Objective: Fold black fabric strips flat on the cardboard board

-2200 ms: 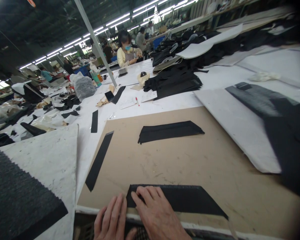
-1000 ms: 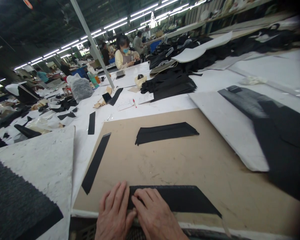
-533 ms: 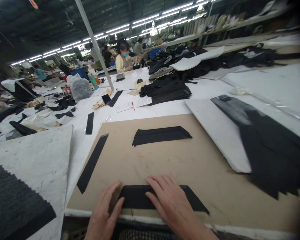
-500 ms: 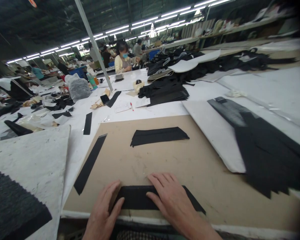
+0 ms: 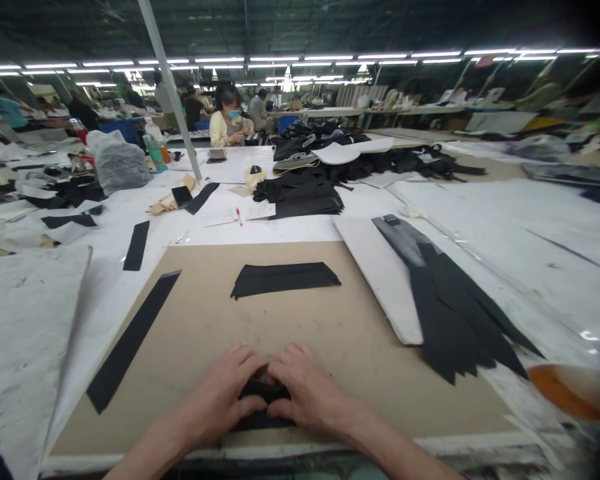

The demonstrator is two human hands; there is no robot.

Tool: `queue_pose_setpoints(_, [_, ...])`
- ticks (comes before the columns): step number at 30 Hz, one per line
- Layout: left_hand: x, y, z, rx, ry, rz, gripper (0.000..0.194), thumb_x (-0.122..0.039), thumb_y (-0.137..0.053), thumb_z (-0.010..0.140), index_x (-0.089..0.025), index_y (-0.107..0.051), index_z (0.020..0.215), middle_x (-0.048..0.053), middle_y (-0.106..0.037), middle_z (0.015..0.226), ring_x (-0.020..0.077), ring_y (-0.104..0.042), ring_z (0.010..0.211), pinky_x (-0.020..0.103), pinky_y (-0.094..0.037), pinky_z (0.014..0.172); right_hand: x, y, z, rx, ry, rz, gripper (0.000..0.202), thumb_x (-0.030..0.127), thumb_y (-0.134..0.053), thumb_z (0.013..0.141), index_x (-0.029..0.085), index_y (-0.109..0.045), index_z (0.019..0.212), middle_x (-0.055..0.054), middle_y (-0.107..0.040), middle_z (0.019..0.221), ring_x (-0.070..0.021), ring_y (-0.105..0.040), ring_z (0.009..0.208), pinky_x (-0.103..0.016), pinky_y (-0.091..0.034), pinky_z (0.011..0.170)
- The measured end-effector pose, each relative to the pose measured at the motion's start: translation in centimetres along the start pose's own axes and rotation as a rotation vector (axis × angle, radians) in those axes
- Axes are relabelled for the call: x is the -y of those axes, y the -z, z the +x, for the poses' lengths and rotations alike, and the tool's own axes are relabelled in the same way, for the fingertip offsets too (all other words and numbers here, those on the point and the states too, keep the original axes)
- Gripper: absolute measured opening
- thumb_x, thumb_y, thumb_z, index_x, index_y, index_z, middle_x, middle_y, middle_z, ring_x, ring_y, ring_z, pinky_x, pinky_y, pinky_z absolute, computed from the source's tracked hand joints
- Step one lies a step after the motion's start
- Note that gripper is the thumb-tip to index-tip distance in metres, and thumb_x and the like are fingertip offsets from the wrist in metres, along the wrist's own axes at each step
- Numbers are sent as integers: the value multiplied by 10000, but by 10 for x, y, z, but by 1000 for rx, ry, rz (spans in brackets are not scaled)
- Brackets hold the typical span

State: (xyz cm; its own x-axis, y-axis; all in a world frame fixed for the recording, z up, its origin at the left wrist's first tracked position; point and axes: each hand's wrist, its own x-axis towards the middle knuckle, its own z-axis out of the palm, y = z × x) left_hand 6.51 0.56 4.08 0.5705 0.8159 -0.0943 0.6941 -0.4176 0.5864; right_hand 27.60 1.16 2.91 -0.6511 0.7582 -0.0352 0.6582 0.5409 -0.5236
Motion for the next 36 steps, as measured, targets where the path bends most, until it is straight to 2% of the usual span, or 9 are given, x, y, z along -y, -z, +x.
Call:
queue_pose_setpoints(4, [6,3,4,68,10,-18,187,-181,-688,826,-288,-688,979,-42,-685,916,194,-618,892,284,-423,778,-7,13,-5,4,-41,32,258,292,-847,773,205,-613,841,9,-590,990,-187,-552,950,-271,-384,757])
queue_pose_setpoints(8, [10,7,8,104,53,-26,132,-183,-691,808,-268,-684,909,-53,-683,854,181,-618,802,252,-374,667,-23,29,-16,33,-80,74,189,213,-810,806,216,-625,845,45,-617,870,-152,-569,831,-245,-350,677])
queue_pose_setpoints(12, [5,8,15,104,48,-5,183,-140,-680,806,-269,-669,935,-45,-669,916,184,-621,869,254,-389,724,-35,35,-26,18,-121,93,179,179,-802,806,222,-639,866,56,-632,851,-143,-576,809,-237,-363,679])
queue_pose_setpoints(18, [-1,-7,25,83,-5,9,103,-176,-647,913,-271,-657,950,-29,-623,964,190,-580,961,284,-405,818,-39,31,-37,-9,-76,83,193,182,-787,843,233,-651,971,33,-656,961,-164,-596,931,-254,-423,791])
queue_pose_setpoints(24, [5,-18,21,34,-129,65,140,-217,-529,1009,-272,-658,1012,-1,-607,1004,192,-546,982,305,-415,854,-52,15,-46,-86,30,-25,120,217,-675,951,285,-705,1046,22,-625,952,-152,-580,926,-261,-425,802])
queue_pose_setpoints(29, [12,-30,12,-54,-347,357,216,-165,-438,1019,-222,-633,1093,40,-595,983,224,-522,880,360,-408,772,-58,5,-52,-131,164,-171,187,166,-575,990,252,-681,1119,-12,-606,949,-170,-531,858,-283,-394,703])
queue_pose_setpoints(31, [13,-34,8,-96,-460,493,236,-142,-432,1010,-167,-614,1157,59,-609,1008,227,-523,881,398,-408,836,-56,7,-54,-103,214,-227,204,159,-577,988,220,-646,1171,-23,-604,972,-184,-513,877,-303,-405,729])
queue_pose_setpoints(33, [13,-35,2,-143,-534,607,291,-131,-404,1014,-111,-584,1242,82,-626,1078,238,-534,971,434,-370,966,-54,11,-57,-68,253,-281,199,181,-595,987,182,-626,1183,-29,-598,971,-191,-499,868,-317,-418,742])
queue_pose_setpoints(36, [10,-34,-5,-156,-534,658,365,-147,-354,1029,-102,-528,1347,90,-614,1236,247,-507,1153,444,-271,1093,-52,15,-61,-49,283,-322,224,207,-583,1001,157,-602,1219,-35,-593,979,-195,-497,876,-326,-433,772])
